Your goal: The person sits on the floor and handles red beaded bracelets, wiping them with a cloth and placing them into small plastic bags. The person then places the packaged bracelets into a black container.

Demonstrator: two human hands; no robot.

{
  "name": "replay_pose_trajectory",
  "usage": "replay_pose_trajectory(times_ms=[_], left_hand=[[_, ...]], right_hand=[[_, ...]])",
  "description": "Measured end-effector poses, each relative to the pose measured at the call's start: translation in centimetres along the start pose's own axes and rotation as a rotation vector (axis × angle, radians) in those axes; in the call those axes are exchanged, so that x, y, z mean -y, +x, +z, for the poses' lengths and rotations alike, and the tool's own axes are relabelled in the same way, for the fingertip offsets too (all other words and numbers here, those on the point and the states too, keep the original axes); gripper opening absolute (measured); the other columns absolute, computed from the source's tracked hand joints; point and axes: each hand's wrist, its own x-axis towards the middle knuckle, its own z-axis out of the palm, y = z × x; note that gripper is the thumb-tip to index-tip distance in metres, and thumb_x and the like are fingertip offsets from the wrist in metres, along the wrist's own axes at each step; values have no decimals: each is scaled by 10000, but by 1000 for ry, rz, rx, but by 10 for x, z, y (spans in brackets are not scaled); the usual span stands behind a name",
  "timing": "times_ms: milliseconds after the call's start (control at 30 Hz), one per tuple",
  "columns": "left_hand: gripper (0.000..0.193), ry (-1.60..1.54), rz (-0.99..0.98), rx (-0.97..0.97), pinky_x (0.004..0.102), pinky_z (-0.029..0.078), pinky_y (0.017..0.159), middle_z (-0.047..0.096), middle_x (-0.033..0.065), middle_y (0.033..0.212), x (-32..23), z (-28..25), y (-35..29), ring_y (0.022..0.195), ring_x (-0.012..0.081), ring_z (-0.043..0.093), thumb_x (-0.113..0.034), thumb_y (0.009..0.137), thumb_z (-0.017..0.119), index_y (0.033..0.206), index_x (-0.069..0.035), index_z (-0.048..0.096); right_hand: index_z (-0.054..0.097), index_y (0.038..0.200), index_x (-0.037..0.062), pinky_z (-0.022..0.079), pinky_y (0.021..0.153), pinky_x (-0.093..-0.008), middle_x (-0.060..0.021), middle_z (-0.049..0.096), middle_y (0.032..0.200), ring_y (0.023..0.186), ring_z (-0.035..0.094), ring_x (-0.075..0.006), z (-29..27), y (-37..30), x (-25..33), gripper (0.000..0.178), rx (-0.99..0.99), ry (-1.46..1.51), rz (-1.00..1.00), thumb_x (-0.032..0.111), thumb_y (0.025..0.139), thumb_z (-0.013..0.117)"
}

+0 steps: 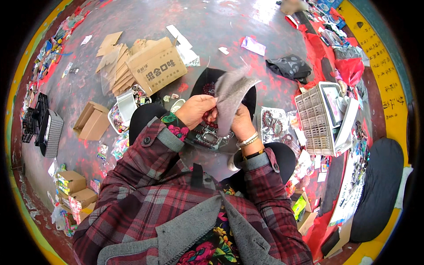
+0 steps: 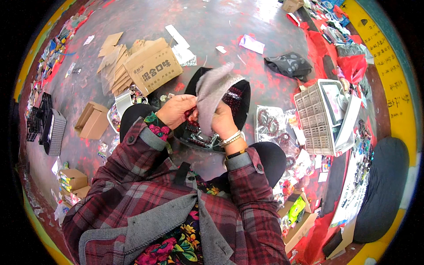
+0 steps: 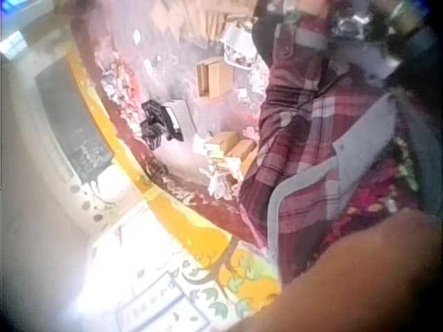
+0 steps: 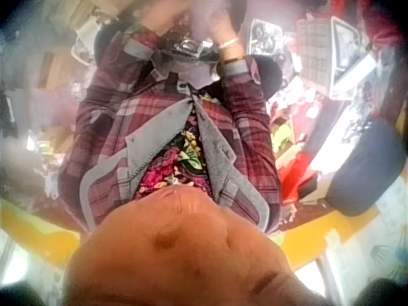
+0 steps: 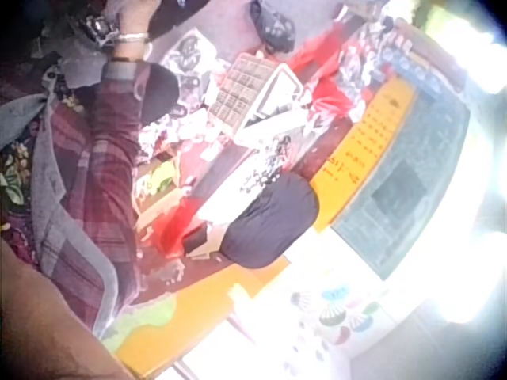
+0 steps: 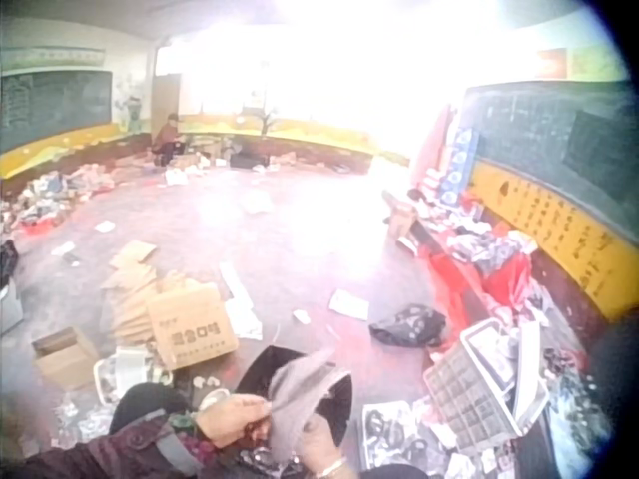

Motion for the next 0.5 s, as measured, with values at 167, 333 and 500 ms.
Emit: replay_pose_trajectory(times_ms=[167,333,500], left_hand=[[190,11,-62,-12,235,437,577,572,39,716,-2,6,-2,631,109,543,-207,889,527,899,-21,566],[158,64,30,-75,242,457,639,575,40,765,-4,6,-2,680,113,549,-154,881,529,937,-12,569],[182,208,94,-38,227,428,617,559,22,729,-7,8,-3,664,97,527,-178,902,495,917,-11,566]], right_hand=[[589,898,-29,498,563,-291,-94,621,723,599,601,-191,15,-7,21,123,-151,146,34,39,855,495],[553,1027,2,495,641,-292,-103,615,911,750,600,-181,11,0,32,233,-269,442,119,167,867,511],[556,1038,27,485,688,-293,-62,607,895,770,588,-164,-1,-4,17,247,-78,253,39,187,850,563]])
